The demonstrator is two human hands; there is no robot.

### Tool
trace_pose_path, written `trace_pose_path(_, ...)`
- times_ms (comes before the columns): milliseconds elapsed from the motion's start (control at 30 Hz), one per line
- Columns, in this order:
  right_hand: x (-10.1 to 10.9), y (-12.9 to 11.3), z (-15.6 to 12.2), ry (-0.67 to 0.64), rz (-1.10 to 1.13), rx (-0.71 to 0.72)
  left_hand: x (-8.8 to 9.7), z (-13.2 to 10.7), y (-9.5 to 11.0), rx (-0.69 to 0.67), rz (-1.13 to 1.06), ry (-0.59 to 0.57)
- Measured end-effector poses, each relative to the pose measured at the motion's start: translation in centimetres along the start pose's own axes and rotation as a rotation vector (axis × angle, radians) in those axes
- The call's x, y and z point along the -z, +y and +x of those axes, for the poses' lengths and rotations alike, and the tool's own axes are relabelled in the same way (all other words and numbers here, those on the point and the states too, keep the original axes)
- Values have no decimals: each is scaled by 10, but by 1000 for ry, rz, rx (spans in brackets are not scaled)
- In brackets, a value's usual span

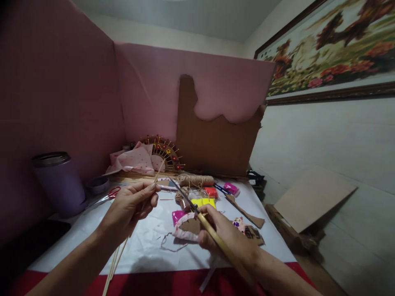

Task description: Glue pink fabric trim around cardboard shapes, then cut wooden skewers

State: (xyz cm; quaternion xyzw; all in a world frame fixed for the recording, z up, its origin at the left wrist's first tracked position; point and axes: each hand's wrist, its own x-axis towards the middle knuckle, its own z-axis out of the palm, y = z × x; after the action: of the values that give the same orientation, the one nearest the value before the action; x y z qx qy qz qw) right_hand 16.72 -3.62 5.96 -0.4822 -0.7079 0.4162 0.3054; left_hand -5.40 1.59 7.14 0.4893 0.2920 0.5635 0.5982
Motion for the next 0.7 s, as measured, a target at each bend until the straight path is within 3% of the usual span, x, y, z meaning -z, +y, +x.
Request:
trace_pose_path(367, -1, 3, 11, -84, 186, 112, -8, -6, -10, 181, 76, -100)
trace_pose_path(700, -3, -8, 9, -108, 66, 122, -12, -9, -11, 238, 131, -117)
